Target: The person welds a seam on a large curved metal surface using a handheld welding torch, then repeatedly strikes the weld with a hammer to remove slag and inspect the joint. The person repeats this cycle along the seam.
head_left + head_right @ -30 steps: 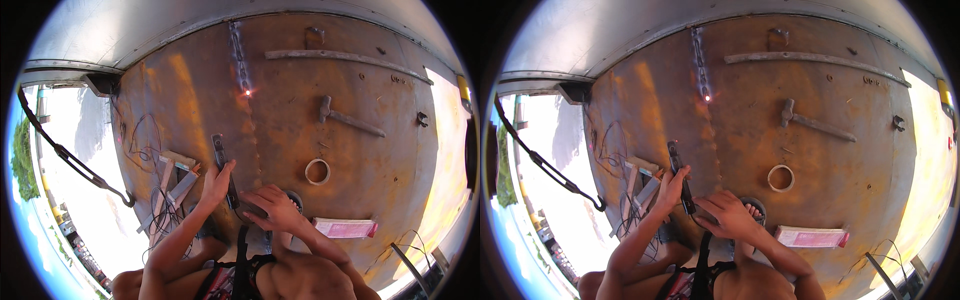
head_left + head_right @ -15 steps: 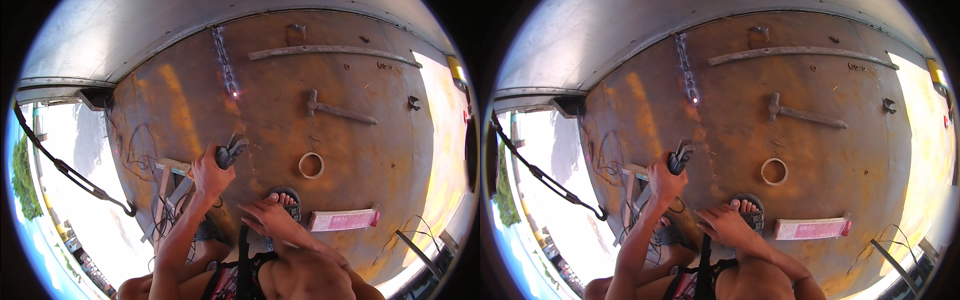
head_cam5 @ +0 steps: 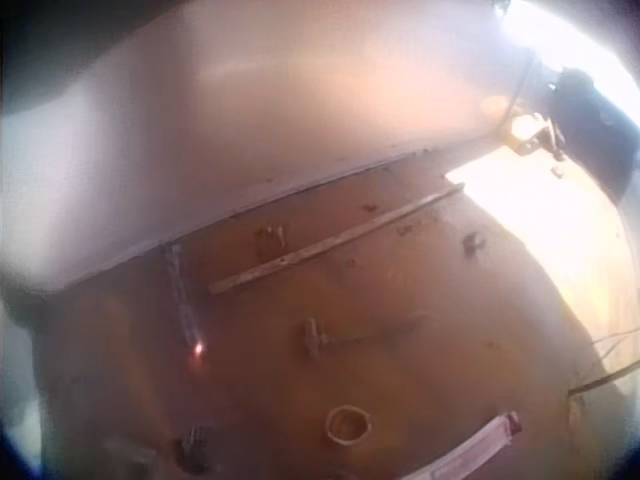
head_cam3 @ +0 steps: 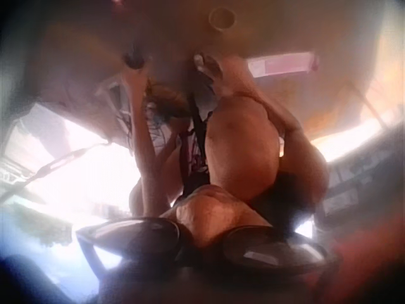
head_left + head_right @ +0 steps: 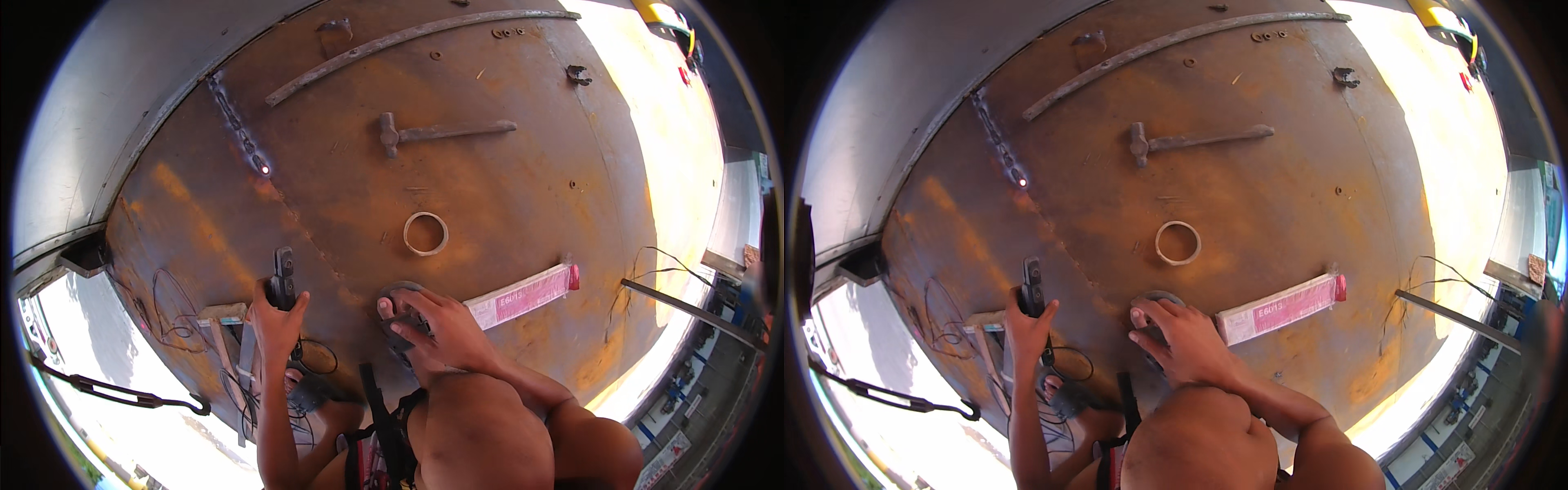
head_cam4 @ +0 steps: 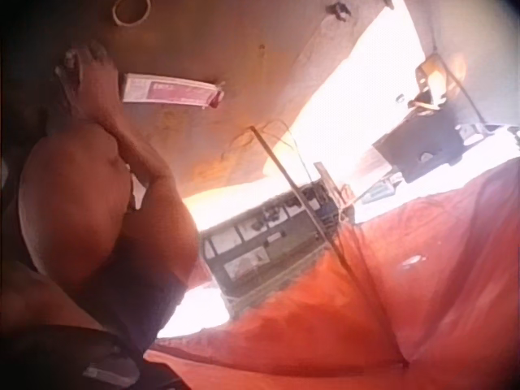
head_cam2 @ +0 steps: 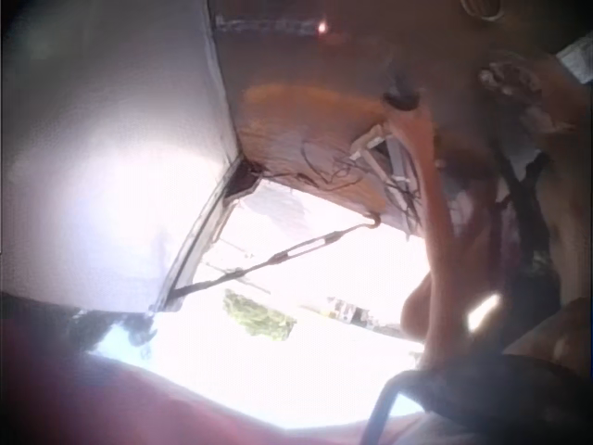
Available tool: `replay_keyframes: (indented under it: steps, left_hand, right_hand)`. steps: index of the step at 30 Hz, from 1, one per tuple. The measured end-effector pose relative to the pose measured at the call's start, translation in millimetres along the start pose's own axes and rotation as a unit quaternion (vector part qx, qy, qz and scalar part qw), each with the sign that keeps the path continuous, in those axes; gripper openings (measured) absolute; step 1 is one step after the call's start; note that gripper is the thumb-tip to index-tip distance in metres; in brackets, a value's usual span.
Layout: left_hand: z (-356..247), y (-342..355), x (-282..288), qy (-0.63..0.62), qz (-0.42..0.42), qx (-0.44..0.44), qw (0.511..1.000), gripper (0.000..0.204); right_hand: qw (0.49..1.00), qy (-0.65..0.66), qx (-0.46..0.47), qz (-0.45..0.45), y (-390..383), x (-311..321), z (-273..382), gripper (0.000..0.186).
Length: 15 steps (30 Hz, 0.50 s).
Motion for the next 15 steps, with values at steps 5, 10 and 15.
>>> replay_keyframes:
  steps: [5,10,15]
  left_hand:
    - [-6,-8,-2,-0.012,-0.002,-0.018,1.000,0.054]
    - [-20,4,-19,-0.087,0.025,-0.025,0.996,0.051]
    - [-5,2,1,-0.051,0.004,0.002,0.999,0.057]
  right_hand:
    - [0.959,-0.143,-0.106,-0.219,-14,79,-132,0.015]
    - [0.833,-0.225,-0.314,-0.397,-102,243,-402,0.025]
    - [0.831,0.248,-0.481,-0.131,-78,187,-428,0.031]
Point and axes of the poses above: each hand's wrist, its own y-axis towards the middle knuckle, its own x-axis out of the back of the hand, z = x × y, the point moved 4 cm from there along y, towards the middle knuckle, and after that the axes turned 13 degrees about -x, right-handed, at the moved point
